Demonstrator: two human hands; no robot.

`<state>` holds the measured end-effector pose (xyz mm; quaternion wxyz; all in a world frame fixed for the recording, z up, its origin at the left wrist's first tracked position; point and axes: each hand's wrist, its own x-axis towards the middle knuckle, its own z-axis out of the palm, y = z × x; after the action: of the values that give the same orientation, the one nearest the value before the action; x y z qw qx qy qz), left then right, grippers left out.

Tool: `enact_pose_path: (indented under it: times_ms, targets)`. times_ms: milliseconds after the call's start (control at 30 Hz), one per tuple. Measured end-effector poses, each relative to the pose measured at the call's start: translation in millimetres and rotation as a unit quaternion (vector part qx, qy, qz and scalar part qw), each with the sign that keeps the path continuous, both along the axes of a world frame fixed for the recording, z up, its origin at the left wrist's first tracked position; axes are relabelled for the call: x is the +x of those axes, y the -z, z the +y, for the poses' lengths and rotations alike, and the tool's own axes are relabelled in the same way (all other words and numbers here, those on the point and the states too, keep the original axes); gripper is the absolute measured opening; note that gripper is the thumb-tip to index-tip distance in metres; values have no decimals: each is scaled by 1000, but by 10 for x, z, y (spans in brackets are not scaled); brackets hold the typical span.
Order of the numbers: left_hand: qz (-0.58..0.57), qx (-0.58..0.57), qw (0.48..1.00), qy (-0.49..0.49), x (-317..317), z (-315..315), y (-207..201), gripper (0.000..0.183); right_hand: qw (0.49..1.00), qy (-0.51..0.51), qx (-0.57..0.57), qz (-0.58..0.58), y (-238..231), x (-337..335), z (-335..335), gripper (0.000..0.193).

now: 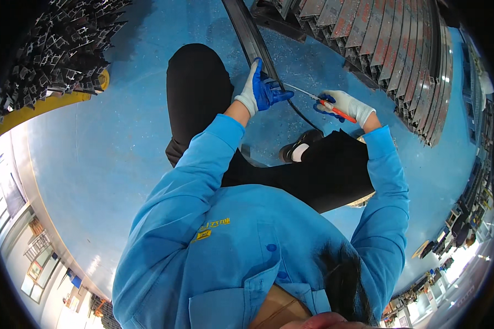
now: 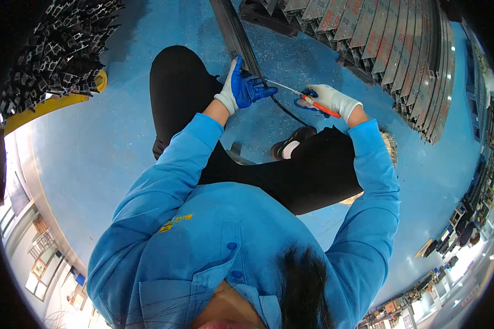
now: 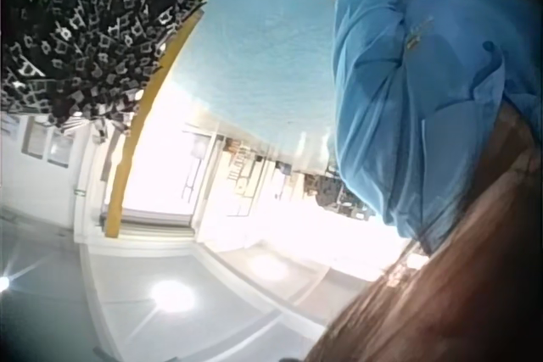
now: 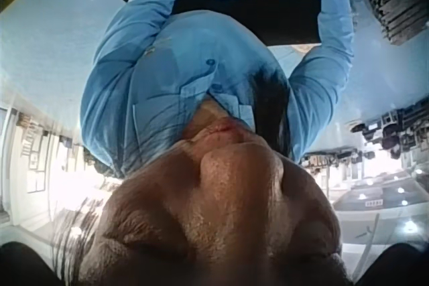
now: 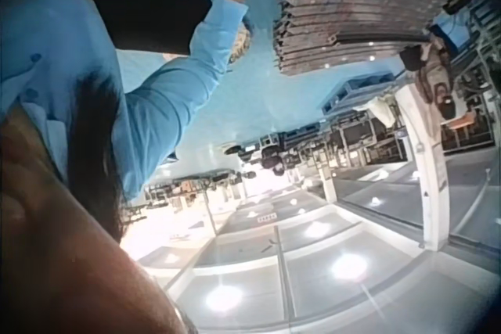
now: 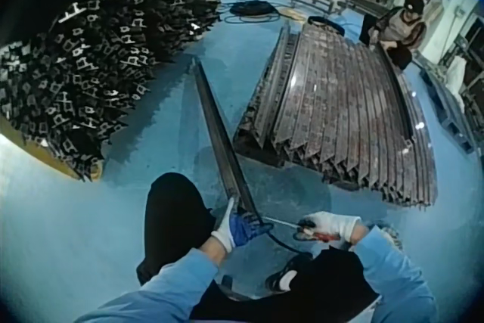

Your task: The worker is attaching seal strips to metal profiles using a pneumatic tool and scissors on an industrial floor.

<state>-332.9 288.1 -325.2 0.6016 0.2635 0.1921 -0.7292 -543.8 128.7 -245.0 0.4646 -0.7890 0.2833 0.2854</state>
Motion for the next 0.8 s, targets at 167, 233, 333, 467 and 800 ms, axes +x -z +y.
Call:
enact_pose_path:
  times_ms: [167, 233, 333, 467, 800]
  targets:
    - [-10, -107, 994, 16, 18, 39, 33, 95, 1000, -17, -4, 10, 8, 75, 29, 25]
    - [-8, -56, 998, 4, 4, 27, -15, 94, 1000, -20, -3, 4, 33, 93, 19, 24]
    - [-6, -3, 1000, -8, -3, 22, -55, 92, 1000, -24, -1, -1, 50, 128, 8, 24]
    - [5, 2, 1000, -9, 23, 24, -40, 91, 1000, -20, -5, 17, 29, 199, 5, 24]
    - [7, -53, 999, -5, 27, 44, 108, 94, 992, -74, -87, 50, -237, 349, 173, 29]
